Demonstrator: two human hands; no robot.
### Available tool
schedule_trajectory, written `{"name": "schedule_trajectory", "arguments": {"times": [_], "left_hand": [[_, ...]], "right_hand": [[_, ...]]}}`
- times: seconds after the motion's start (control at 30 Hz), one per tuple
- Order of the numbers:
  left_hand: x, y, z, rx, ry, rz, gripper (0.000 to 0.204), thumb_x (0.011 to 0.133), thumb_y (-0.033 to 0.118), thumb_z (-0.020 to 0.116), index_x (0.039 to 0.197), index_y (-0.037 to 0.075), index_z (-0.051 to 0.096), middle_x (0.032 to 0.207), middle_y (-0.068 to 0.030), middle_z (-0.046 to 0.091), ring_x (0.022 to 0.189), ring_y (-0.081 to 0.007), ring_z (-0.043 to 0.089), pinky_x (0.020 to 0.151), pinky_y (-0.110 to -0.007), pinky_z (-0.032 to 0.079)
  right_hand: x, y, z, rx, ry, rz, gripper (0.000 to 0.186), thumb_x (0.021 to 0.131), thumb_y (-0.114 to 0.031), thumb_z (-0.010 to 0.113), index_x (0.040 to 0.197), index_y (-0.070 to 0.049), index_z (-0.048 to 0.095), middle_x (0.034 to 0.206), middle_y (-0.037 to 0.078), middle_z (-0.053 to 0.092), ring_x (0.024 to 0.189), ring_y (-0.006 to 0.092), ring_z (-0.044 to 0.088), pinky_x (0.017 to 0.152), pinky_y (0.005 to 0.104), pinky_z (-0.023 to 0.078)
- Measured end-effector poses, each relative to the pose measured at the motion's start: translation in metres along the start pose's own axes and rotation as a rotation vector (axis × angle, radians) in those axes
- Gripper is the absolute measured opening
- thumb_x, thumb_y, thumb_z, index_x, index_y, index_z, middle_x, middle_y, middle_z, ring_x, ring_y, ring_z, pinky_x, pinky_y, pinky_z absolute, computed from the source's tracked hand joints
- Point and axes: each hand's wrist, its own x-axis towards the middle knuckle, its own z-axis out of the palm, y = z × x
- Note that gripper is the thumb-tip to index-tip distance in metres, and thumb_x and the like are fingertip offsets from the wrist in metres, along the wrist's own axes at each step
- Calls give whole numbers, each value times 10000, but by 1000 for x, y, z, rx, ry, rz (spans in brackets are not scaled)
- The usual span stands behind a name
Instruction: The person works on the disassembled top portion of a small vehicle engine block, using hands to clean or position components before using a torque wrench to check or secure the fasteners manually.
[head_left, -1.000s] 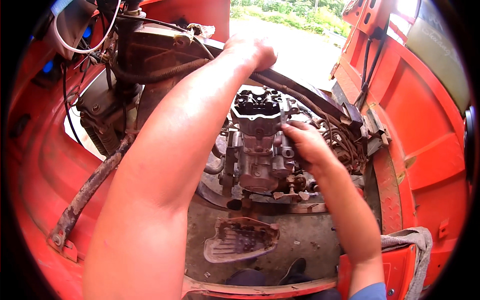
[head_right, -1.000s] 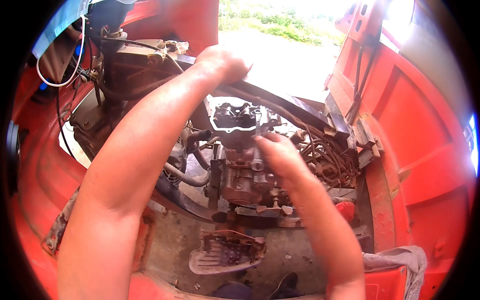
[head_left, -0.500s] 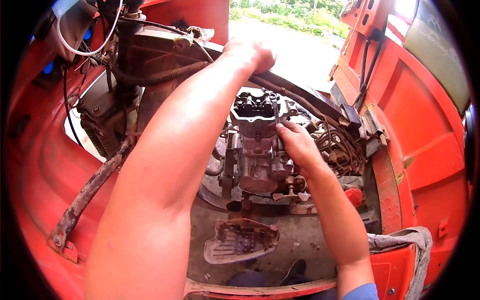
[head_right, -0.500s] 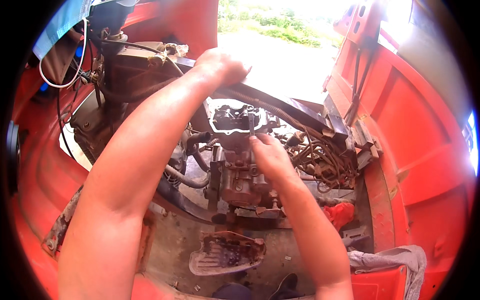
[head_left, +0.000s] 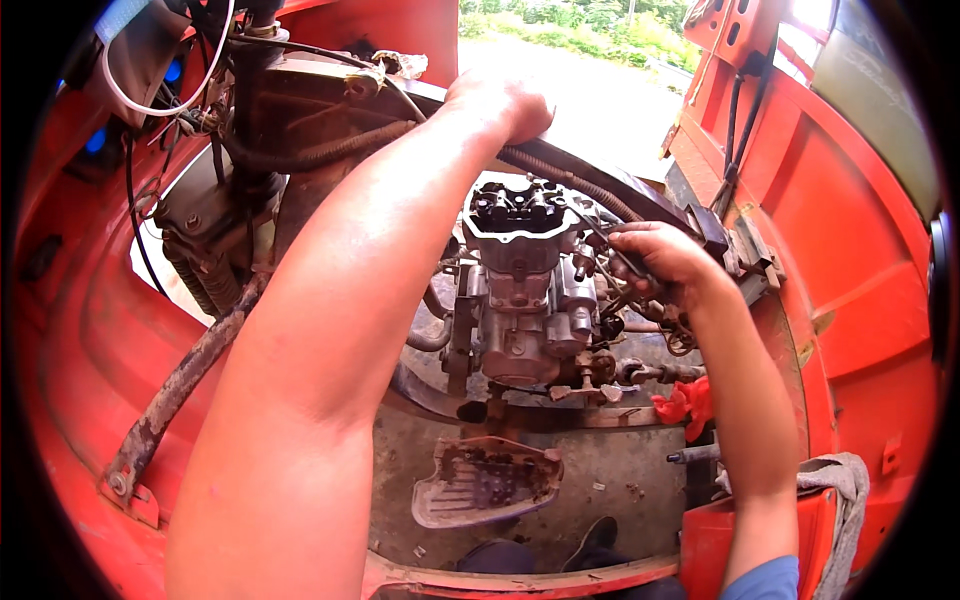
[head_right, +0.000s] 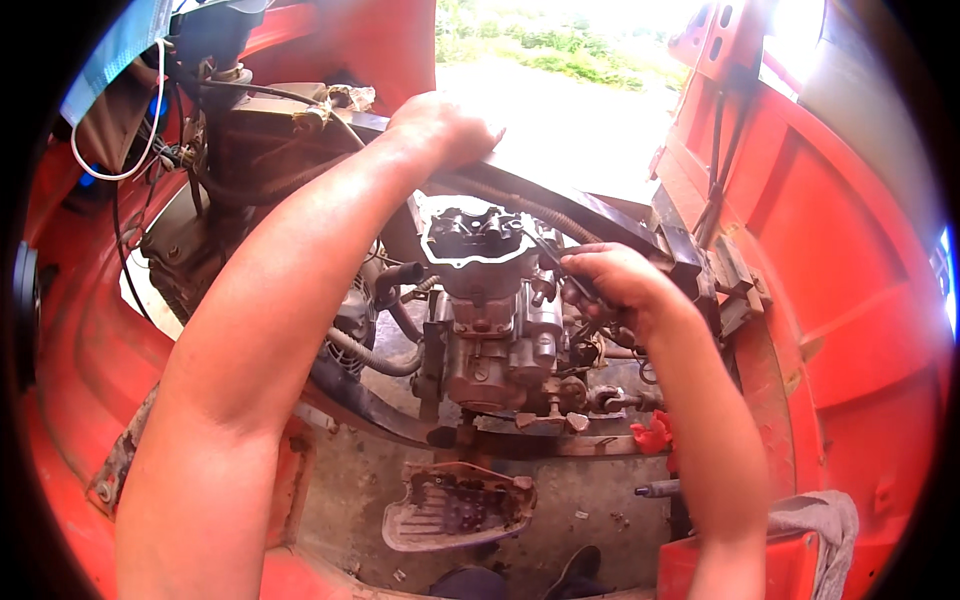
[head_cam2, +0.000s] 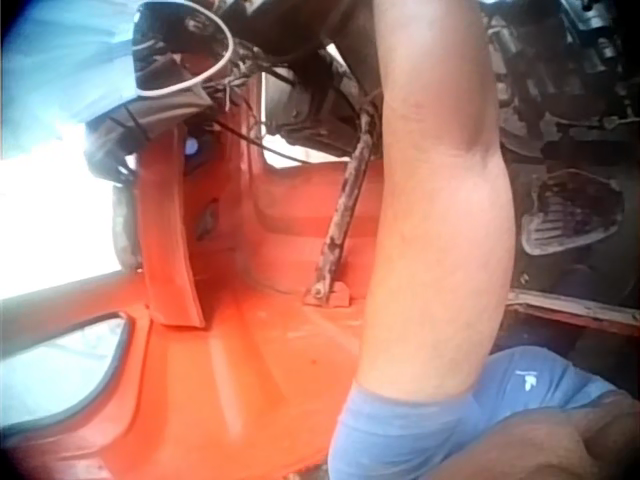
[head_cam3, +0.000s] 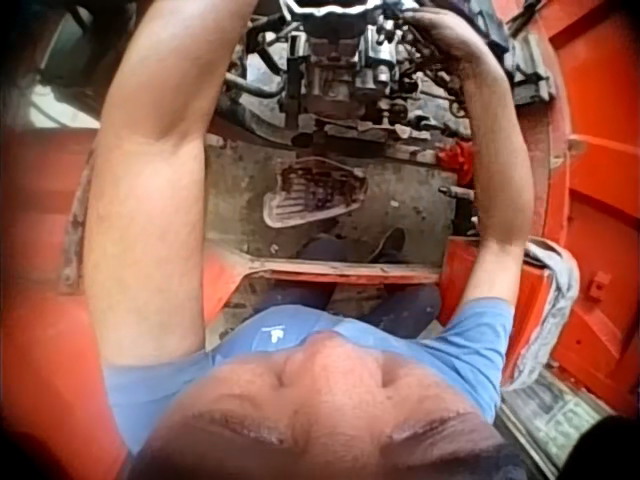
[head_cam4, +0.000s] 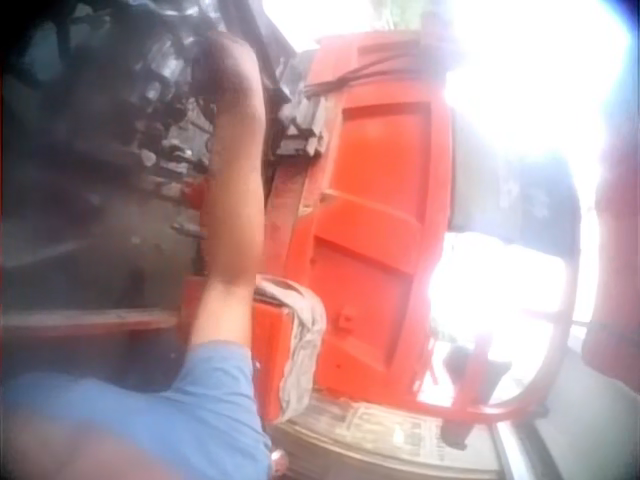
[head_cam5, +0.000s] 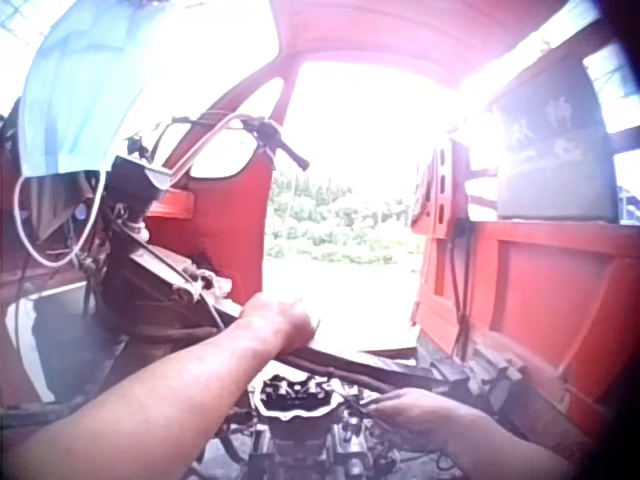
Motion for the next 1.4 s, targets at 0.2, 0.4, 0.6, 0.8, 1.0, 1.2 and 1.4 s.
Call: {"name": "schedule_trajectory", "arguments": {"times": [0.2, 0.4, 0.6, 0.8, 1.0, 1.2, 1.4], "left_hand": [[-7, 3, -10, -4, -18, -6, 429, 1041, 396, 428, 1201, 136, 729, 1222, -111, 722, 1146, -311, 673, 978, -440, 535], [6, 2, 2, 27, 21, 35, 432, 1047, 389, 415, 1205, 136, 728, 1225, -116, 720, 1150, -314, 671, 982, -442, 532], [-8, 3, -9, -26, -14, -19, 452, 1038, 421, 426, 1206, 131, 728, 1244, -117, 714, 1160, -310, 670, 988, -438, 530], [-2, 0, -5, 8, -18, -13, 440, 1040, 405, 426, 1207, 132, 727, 1247, -110, 715, 1156, -300, 675, 986, -435, 533], [5, 3, 0, 26, -21, 21, 415, 1052, 368, 411, 1206, 146, 727, 1244, -106, 717, 1145, -293, 682, 974, -431, 543], [7, 2, 5, 20, -6, 27, 435, 1049, 405, 416, 1215, 146, 723, 1246, -106, 716, 1156, -297, 677, 989, -439, 535], [-2, -3, -1, 31, -9, -8, 447, 1046, 421, 422, 1232, 141, 717, 1262, -113, 708, 1165, -298, 671, 997, -441, 529]], "right_hand": [[21, 25, 135, 478, -23, -126, 257, 1088, -201, 484, 1218, 9, 552, 1010, 150, 750, 786, 220, 732, 678, 334, 643], [38, 8, 156, 527, -14, -150, 270, 1075, -188, 479, 1158, 39, 599, 950, 131, 737, 786, 199, 707, 639, 315, 579], [5, 29, 90, 111, 118, -223, 230, 1069, -197, 529, 1157, -30, 661, 780, 29, 672, 590, 105, 593, 491, 259, 451], [-3, 14, 25, 59, 56, -89, 241, 1033, -166, 596, 1202, -8, 660, 915, 26, 686, 670, 89, 593, 570, 244, 487], [11, -13, -23, -204, -54, 2, 291, 999, -191, 652, 1236, -21, 665, 880, -5, 653, 675, 69, 611, 476, 222, 484], [6, -13, -20, -229, -17, 39, 232, 1022, -241, 626, 1150, -55, 679, 705, -16, 648, 510, 54, 555, 411, 192, 403], [2, 23, 56, 267, -32, -87, 181, 1032, -152, 597, 1152, -22, 638, 817, 72, 708, 620, 118, 682, 436, 223, 512]]}}
